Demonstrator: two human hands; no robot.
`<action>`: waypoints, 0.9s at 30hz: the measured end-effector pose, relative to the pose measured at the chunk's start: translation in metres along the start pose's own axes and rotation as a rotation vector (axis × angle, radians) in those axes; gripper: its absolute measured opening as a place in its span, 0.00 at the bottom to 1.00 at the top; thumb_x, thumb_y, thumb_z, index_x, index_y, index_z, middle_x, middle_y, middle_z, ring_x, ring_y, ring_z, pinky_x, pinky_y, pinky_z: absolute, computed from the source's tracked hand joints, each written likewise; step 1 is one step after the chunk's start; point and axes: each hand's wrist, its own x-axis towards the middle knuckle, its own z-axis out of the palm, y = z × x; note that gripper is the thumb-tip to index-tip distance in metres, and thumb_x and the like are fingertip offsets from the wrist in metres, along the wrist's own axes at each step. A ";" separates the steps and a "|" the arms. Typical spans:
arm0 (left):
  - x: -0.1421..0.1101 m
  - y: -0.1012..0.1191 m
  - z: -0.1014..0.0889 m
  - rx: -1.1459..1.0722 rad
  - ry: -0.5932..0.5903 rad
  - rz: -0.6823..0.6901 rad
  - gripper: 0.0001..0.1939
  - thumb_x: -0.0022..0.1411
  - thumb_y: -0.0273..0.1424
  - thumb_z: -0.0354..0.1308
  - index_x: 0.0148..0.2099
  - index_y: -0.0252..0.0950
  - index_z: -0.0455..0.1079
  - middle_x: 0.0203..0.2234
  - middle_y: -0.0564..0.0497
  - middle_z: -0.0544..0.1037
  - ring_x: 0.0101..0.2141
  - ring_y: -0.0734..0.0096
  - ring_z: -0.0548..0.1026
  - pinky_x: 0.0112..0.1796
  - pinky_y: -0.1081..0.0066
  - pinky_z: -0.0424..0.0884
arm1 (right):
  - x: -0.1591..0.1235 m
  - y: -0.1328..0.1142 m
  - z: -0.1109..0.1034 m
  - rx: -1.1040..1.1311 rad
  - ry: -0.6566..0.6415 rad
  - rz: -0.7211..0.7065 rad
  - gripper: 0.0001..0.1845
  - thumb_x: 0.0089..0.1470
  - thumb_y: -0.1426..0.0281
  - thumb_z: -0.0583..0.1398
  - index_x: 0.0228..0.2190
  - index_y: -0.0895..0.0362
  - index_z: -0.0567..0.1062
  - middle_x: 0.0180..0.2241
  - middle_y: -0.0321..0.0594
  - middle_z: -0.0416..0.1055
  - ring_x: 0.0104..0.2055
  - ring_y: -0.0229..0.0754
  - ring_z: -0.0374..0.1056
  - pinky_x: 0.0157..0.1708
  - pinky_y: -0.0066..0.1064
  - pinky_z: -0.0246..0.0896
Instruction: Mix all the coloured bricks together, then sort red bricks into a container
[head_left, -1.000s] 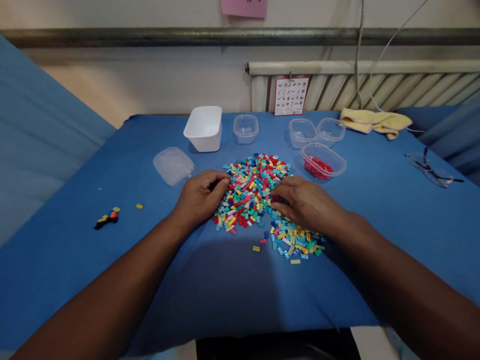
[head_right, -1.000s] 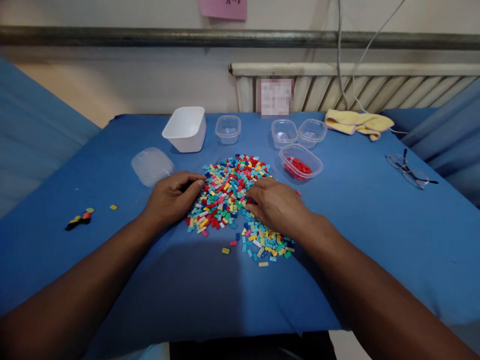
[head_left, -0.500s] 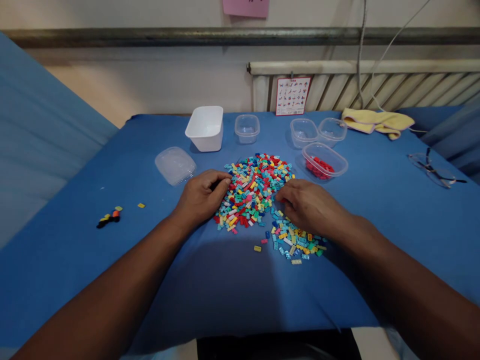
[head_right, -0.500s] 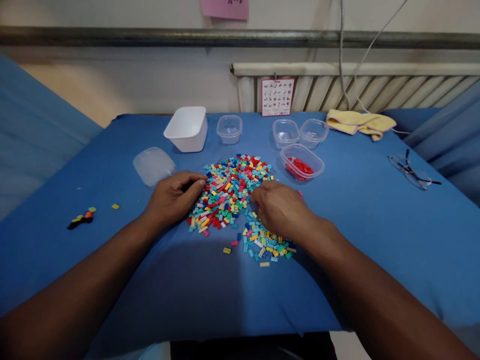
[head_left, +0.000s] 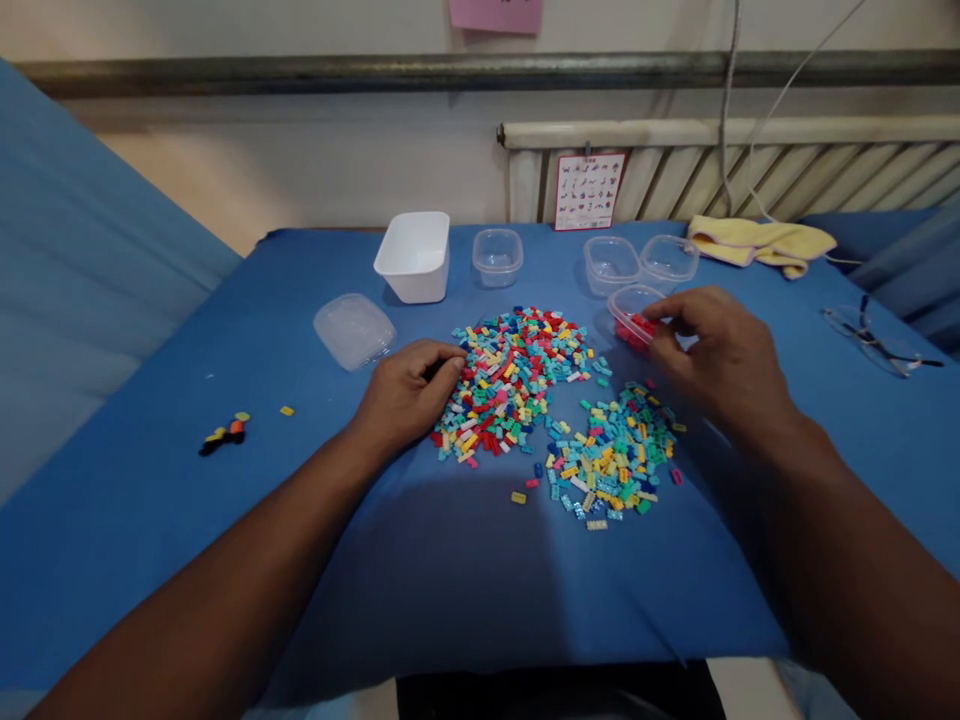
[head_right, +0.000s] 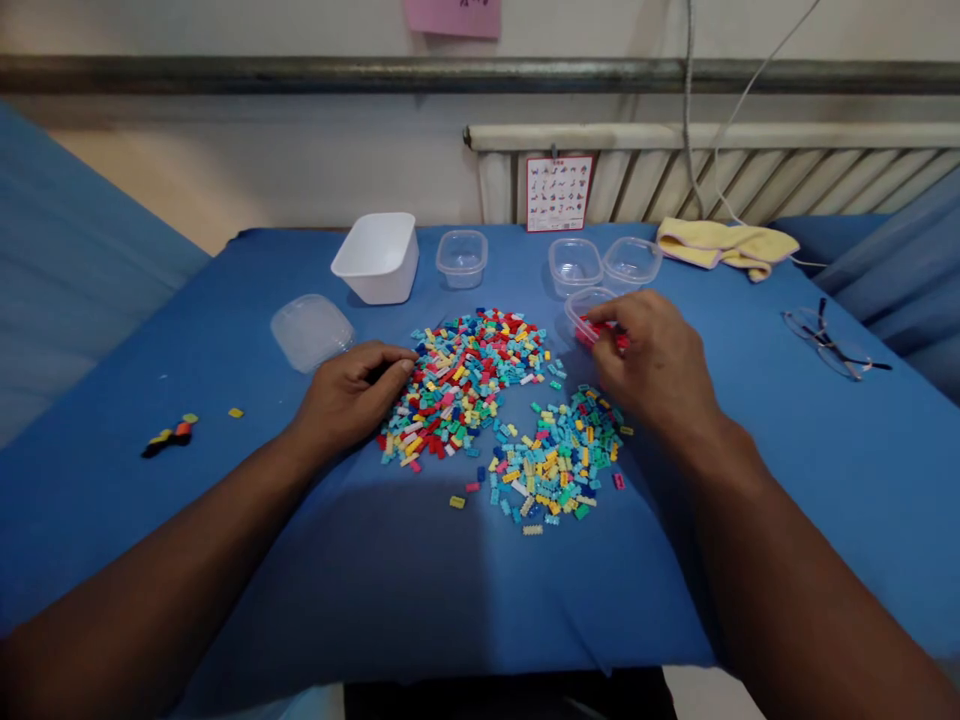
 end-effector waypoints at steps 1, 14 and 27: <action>0.000 0.000 0.000 0.001 0.000 -0.001 0.14 0.75 0.39 0.59 0.48 0.39 0.84 0.39 0.49 0.86 0.41 0.62 0.83 0.47 0.63 0.77 | 0.000 0.007 -0.001 -0.026 0.020 0.033 0.11 0.63 0.71 0.62 0.46 0.52 0.82 0.44 0.48 0.81 0.43 0.55 0.76 0.43 0.46 0.70; -0.001 0.001 -0.002 -0.009 -0.015 -0.024 0.15 0.75 0.41 0.59 0.48 0.40 0.83 0.40 0.48 0.86 0.41 0.61 0.83 0.47 0.62 0.77 | -0.013 -0.033 0.033 0.173 -0.230 -0.248 0.17 0.73 0.70 0.57 0.58 0.54 0.80 0.58 0.52 0.82 0.60 0.57 0.77 0.62 0.54 0.72; -0.001 0.001 -0.001 0.004 -0.015 -0.013 0.14 0.74 0.39 0.58 0.47 0.39 0.83 0.39 0.49 0.86 0.41 0.62 0.83 0.47 0.64 0.77 | -0.016 -0.025 0.043 0.126 -0.209 -0.141 0.24 0.72 0.72 0.54 0.64 0.59 0.76 0.62 0.58 0.80 0.62 0.59 0.77 0.63 0.54 0.71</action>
